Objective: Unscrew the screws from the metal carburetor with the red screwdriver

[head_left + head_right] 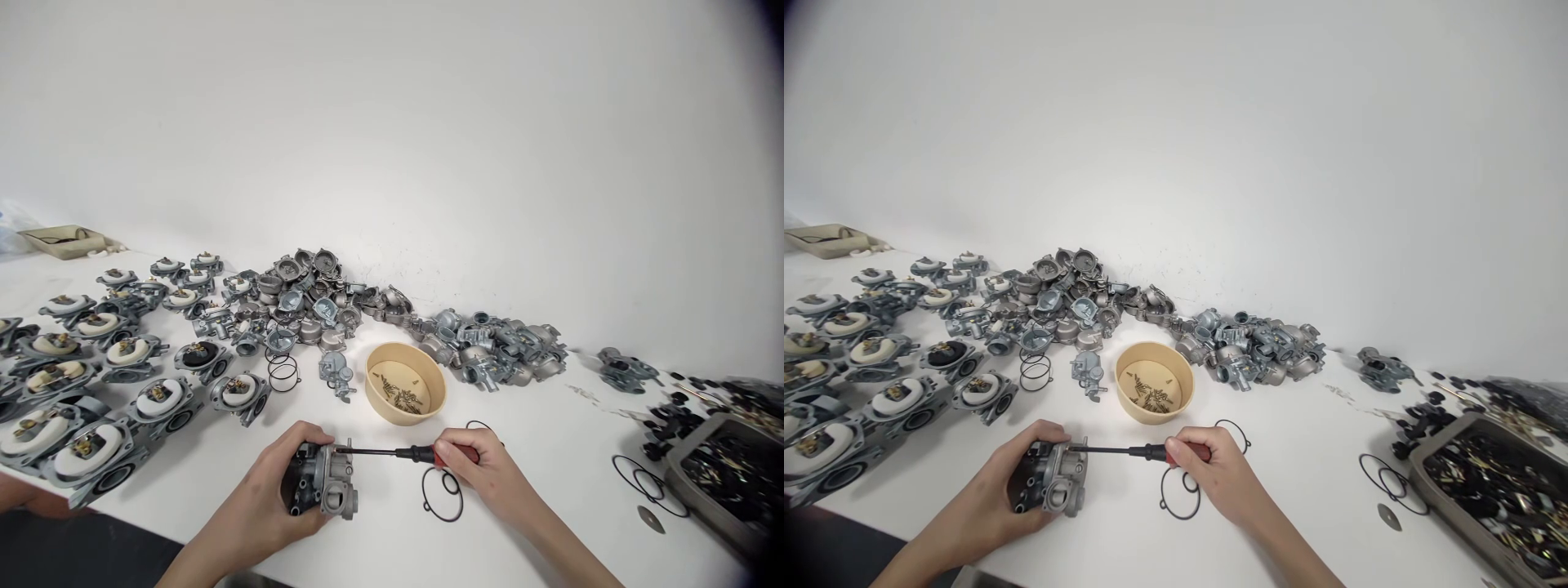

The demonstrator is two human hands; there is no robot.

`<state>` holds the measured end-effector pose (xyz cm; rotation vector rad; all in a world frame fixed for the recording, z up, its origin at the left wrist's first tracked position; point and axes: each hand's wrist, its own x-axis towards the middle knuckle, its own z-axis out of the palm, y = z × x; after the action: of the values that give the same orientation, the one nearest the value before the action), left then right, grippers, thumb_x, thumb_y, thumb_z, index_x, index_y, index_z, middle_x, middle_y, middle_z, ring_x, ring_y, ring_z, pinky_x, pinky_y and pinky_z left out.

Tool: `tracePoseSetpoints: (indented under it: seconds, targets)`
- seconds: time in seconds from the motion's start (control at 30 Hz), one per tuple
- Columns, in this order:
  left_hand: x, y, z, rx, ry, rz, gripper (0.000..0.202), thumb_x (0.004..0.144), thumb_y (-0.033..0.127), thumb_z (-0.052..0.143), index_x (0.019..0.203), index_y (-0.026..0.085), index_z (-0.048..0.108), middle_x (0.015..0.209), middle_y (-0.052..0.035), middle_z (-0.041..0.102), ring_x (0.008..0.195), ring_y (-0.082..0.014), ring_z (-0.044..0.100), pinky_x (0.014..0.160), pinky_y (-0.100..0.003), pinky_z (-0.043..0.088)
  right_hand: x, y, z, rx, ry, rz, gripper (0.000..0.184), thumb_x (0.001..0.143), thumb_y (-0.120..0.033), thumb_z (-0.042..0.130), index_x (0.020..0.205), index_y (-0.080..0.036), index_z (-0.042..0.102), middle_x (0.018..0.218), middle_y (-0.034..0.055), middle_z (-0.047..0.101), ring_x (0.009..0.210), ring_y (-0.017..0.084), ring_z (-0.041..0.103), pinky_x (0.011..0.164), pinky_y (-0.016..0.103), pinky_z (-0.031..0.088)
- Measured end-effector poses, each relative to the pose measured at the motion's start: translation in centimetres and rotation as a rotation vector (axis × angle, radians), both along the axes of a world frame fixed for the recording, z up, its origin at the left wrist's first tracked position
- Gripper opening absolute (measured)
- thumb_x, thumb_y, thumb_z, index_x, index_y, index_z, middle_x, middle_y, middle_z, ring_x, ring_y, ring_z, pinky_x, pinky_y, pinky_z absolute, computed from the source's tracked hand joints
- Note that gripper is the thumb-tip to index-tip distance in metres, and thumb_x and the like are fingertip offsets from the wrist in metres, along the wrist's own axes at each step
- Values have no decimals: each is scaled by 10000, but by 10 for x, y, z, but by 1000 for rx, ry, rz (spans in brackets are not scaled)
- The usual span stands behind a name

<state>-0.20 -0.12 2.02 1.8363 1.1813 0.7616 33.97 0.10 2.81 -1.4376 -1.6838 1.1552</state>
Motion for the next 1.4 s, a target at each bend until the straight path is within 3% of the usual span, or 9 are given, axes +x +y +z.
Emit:
tracePoseSetpoints:
  seconds: [0.3,0.43,0.67,0.9,1.07,1.2,1.33,1.4]
  targets:
    - [-1,0,3,-41,12,-21,583,800,174,754,1337,322,582,1322,-53,678,1126,-271,687,945,-338,562,-5,-1,5,-116,64,-12,703,905,-826,563,614,-186,598,446,-94,242,444,80,168,494,298,146]
    - [-2,0,6,-34,45,-30,572,808,167,763,1334,303,585,1332,-72,674,1113,-279,694,951,-346,569,-6,-1,10,-211,124,-21,692,891,-821,599,606,-190,587,407,-97,288,379,71,220,476,289,159]
    - [2,-1,0,90,-22,-24,588,744,108,716,1289,294,598,1251,-44,692,1082,-263,694,928,-329,560,-11,-2,14,-344,192,-24,722,871,-839,610,560,-188,575,349,-116,263,325,61,245,461,272,169]
    - [3,-6,5,165,-8,-2,530,763,134,740,1259,270,608,1231,-68,721,1120,-299,688,965,-394,557,9,0,33,-140,44,0,668,904,-785,620,686,-155,669,421,-62,450,387,93,389,516,272,293]
    - [-3,-14,9,214,-24,40,505,825,193,771,1297,255,599,1273,-81,725,1158,-296,700,987,-394,563,4,-21,42,84,-189,-60,558,936,-684,644,766,-160,736,534,1,578,505,165,527,536,288,383]
    - [-5,-11,-1,258,-36,72,577,843,228,794,1376,258,576,1395,-107,687,1293,-325,660,1088,-454,530,-19,-42,28,429,-576,-172,411,1024,-512,570,851,-214,792,775,57,770,711,240,684,664,315,493]
    - [-13,-5,-7,328,-53,92,809,826,270,844,1537,284,460,1568,-147,570,1421,-374,577,1094,-478,546,-43,-50,7,489,-714,-233,189,980,-325,632,976,-265,811,939,54,821,838,269,729,715,321,482]
    - [-18,-11,-8,401,-70,131,824,882,313,812,1584,295,381,1658,-156,449,1513,-393,461,1160,-538,481,-53,-50,0,512,-759,-261,150,958,-288,665,990,-267,810,971,58,826,916,285,729,741,320,468]
